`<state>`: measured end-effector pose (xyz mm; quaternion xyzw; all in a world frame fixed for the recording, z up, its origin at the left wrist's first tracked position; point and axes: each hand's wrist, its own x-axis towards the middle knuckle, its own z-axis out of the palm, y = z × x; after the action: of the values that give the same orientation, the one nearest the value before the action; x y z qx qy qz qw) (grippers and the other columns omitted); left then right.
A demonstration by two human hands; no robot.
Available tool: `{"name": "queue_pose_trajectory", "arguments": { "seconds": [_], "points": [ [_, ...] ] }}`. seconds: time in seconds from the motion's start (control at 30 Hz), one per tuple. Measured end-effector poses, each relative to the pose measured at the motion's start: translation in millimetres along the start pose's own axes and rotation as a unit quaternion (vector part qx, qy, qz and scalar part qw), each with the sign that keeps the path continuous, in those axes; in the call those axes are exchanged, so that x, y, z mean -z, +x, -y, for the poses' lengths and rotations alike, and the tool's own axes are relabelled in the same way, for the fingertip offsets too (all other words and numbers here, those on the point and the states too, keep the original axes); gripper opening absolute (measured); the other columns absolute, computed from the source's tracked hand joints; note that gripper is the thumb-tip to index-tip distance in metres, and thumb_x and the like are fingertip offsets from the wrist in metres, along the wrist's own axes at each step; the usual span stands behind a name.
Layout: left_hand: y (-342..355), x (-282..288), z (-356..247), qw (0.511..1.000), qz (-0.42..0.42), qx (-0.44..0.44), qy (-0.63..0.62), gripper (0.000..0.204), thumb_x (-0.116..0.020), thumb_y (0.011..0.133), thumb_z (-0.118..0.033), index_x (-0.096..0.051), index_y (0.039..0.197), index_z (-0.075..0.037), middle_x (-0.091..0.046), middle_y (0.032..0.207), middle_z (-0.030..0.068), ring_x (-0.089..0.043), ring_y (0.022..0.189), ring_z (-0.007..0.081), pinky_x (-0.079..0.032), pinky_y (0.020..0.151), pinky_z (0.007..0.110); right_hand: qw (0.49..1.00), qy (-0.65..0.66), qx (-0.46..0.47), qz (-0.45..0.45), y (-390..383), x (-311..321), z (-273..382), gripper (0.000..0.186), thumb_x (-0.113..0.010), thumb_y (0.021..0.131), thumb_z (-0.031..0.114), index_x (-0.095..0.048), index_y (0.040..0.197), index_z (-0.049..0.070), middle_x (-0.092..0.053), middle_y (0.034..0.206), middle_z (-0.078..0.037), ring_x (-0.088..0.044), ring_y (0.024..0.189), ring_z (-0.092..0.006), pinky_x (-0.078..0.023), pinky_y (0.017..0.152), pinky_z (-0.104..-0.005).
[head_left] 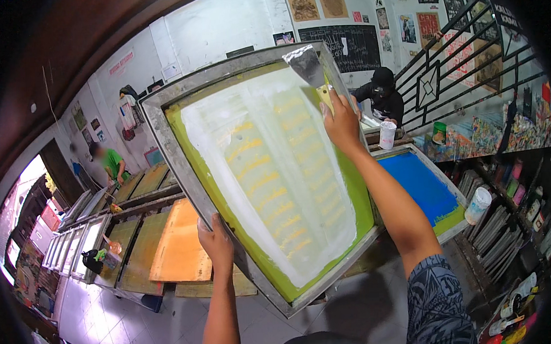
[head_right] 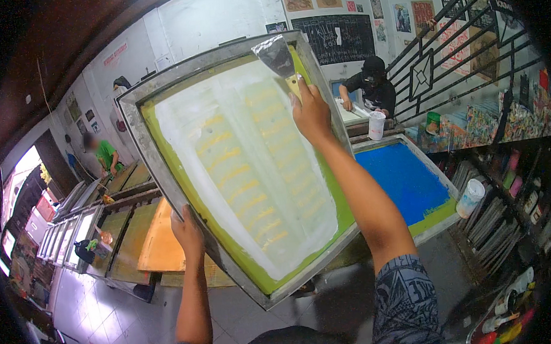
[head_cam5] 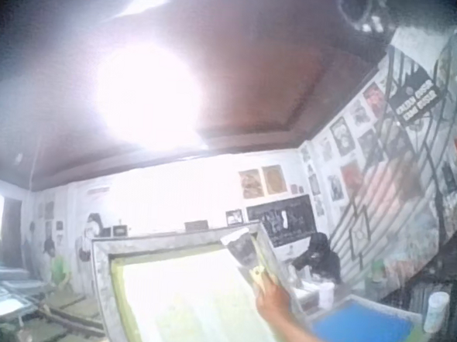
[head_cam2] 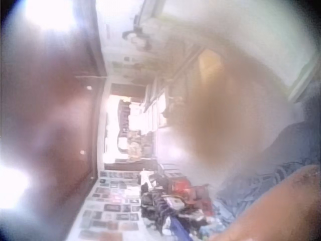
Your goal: The person moves a screen printing frame to a workbench, applies white paste with a spatula, and then wipes the surface with a cloth. The person also pours liquid from a cup onto the frame and continues wiping.
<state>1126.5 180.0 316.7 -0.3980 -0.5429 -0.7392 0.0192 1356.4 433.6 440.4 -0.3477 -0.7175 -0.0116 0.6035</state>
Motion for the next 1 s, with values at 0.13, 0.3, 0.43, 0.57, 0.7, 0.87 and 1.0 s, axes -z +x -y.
{"name": "queue_pose_trajectory", "arguments": {
  "seconds": [0.13, 0.3, 0.43, 0.57, 0.7, 0.87, 1.0],
  "points": [
    [13, -1, 45, 1.000, -0.007, 0.023, -0.017, 0.031, -0.051, 0.101, -0.021, -0.053, 0.112, 0.008, -0.065, 0.100, 0.0149, -0.060, 0.089, 0.0184, -0.047, 0.081, 0.031, 0.994, -0.043, 0.085, -0.052, -33, 12, -27, 0.049, -0.059, 0.091, 0.022, -0.047, 0.136, 0.006, -0.057, 0.107, -0.017, -0.061, 0.092, -0.0396, -0.051, 0.075, -0.0470],
    [25, 4, 73, 0.998, -0.032, 0.040, 0.020, 0.032, -0.050, 0.101, -0.022, -0.053, 0.111, 0.008, -0.065, 0.100, 0.0143, -0.060, 0.088, 0.0186, -0.047, 0.080, 0.031, 0.999, -0.029, 0.036, -0.010, -82, 20, -48, 0.049, -0.060, 0.091, 0.020, -0.046, 0.135, 0.005, -0.057, 0.112, -0.018, -0.060, 0.097, -0.0398, -0.050, 0.077, -0.0466],
    [16, 30, 88, 0.997, -0.034, 0.060, -0.020, 0.030, -0.049, 0.102, -0.020, -0.052, 0.113, 0.007, -0.065, 0.100, 0.0136, -0.060, 0.087, 0.0178, -0.048, 0.078, 0.030, 0.999, 0.003, -0.040, -0.012, -148, 13, -80, 0.053, -0.064, 0.089, 0.022, -0.047, 0.134, -0.001, -0.057, 0.122, -0.021, -0.056, 0.112, -0.0391, -0.045, 0.093, -0.0430],
    [3, 44, 105, 0.996, -0.048, 0.075, -0.014, 0.031, -0.047, 0.102, -0.021, -0.055, 0.112, 0.008, -0.065, 0.099, 0.0124, -0.060, 0.088, 0.0171, -0.048, 0.077, 0.030, 0.988, -0.068, -0.122, 0.058, -230, 25, -167, 0.052, -0.069, 0.086, 0.023, -0.053, 0.127, -0.005, -0.057, 0.128, -0.022, -0.053, 0.120, -0.0361, -0.038, 0.104, -0.0408],
    [-1, 72, 119, 0.995, -0.069, 0.069, -0.004, 0.034, -0.047, 0.103, -0.024, -0.056, 0.112, 0.007, -0.065, 0.101, 0.0107, -0.059, 0.090, 0.0168, -0.047, 0.081, 0.031, 0.959, 0.014, -0.273, 0.069, -276, 14, -220, 0.049, -0.068, 0.090, 0.023, -0.054, 0.127, -0.005, -0.059, 0.128, -0.019, -0.055, 0.120, -0.0313, -0.039, 0.102, -0.0379],
    [-46, 99, 141, 0.990, -0.092, 0.087, -0.063, 0.036, -0.046, 0.103, -0.026, -0.056, 0.115, 0.006, -0.066, 0.103, 0.0089, -0.059, 0.091, 0.0151, -0.046, 0.083, 0.030, 0.931, 0.117, -0.310, 0.156, -303, 6, -250, 0.043, -0.062, 0.095, 0.024, -0.054, 0.129, 0.000, -0.061, 0.119, -0.012, -0.057, 0.109, -0.0210, -0.043, 0.093, -0.0326],
    [-62, 111, 135, 0.987, -0.084, 0.130, -0.047, 0.038, -0.045, 0.104, -0.029, -0.056, 0.115, 0.005, -0.064, 0.101, 0.0063, -0.057, 0.089, 0.0139, -0.046, 0.082, 0.029, 0.917, 0.146, -0.308, 0.207, -301, -4, -260, 0.049, -0.059, 0.097, 0.030, -0.050, 0.133, -0.001, -0.058, 0.124, -0.012, -0.054, 0.112, -0.0212, -0.040, 0.095, -0.0319]
  ]
}}
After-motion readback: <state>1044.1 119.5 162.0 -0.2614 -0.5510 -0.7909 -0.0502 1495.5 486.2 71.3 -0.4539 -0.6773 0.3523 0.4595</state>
